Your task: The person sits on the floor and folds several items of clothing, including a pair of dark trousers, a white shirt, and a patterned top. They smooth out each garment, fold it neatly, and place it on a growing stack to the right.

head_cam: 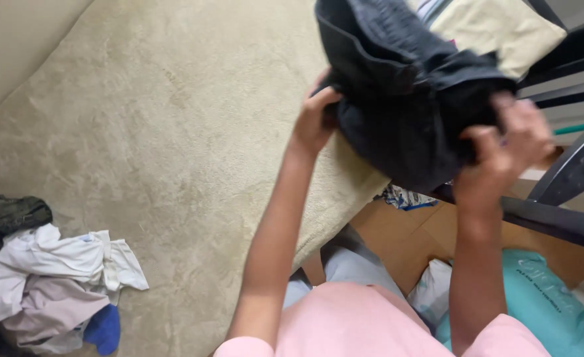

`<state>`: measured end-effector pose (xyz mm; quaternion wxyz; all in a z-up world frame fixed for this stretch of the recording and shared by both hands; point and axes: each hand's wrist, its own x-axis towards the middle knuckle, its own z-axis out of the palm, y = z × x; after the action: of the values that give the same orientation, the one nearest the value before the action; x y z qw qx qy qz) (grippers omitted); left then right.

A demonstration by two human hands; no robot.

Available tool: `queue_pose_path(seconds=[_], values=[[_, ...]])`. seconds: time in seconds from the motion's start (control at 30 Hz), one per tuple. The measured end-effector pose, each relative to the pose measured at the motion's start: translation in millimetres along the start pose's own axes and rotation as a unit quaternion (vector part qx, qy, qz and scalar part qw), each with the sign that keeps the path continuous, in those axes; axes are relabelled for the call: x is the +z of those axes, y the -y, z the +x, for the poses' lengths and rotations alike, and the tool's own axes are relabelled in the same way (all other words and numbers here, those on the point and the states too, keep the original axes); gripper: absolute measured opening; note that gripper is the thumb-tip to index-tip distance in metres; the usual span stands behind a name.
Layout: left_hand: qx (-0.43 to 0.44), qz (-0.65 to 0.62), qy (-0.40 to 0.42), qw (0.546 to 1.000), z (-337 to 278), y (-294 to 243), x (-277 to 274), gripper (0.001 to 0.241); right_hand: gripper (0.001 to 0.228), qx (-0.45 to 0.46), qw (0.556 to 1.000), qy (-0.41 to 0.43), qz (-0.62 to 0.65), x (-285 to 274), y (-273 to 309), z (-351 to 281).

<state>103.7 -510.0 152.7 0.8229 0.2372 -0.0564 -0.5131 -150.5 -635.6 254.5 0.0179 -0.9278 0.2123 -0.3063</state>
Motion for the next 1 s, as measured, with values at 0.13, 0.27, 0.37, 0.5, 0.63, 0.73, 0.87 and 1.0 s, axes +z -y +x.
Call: queue_pose_path(seconds=[0.13, 0.27, 0.37, 0.5, 0.63, 0.73, 0.87, 1.0], values=[[-0.013, -0.013, -0.033, 0.999, 58.3, 59.9, 14.3, 0.059, 0.010, 0.157, 0.985, -0.019, -0.072, 7.6, -38.9, -1.4], [0.015, 0.072, -0.158, 0.985, 94.5, 109.6, -17.9, 0.072, 0.056, 0.305, 0.942, 0.119, -0.070, 19.0, -40.6, 4.4], [0.006, 0.011, -0.142, 0.990, 92.6, 108.5, 10.8, 0.083, 0.043, 0.325, 0.936, 0.134, -0.012, 26.1, -32.3, 15.6], [0.020, -0.057, -0.010, 0.998, 91.8, 108.4, 49.0, 0.090, 0.026, 0.299, 0.950, 0.090, 0.011, 34.6, -48.0, 31.4], [0.015, 0.008, -0.117, 0.993, 97.6, 117.8, 9.3, 0.083, 0.028, 0.326, 0.943, 0.071, 0.013, 84.9, -73.3, 30.2], [0.076, 0.152, -0.218, 0.961, 107.0, 135.2, -56.6, 0.072, 0.048, 0.378, 0.911, 0.145, 0.083, 157.5, -75.8, 4.4], [0.212, 0.449, -0.192, 0.847, 87.0, 121.3, -63.2, 0.066, 0.056, 0.367, 0.914, 0.157, 0.070, 195.2, -75.0, -18.1], [0.155, 0.591, -0.209, 0.763, 102.4, 126.7, -36.2, 0.064, 0.056, 0.400, 0.901, 0.146, 0.088, 198.4, -88.2, -19.9]])
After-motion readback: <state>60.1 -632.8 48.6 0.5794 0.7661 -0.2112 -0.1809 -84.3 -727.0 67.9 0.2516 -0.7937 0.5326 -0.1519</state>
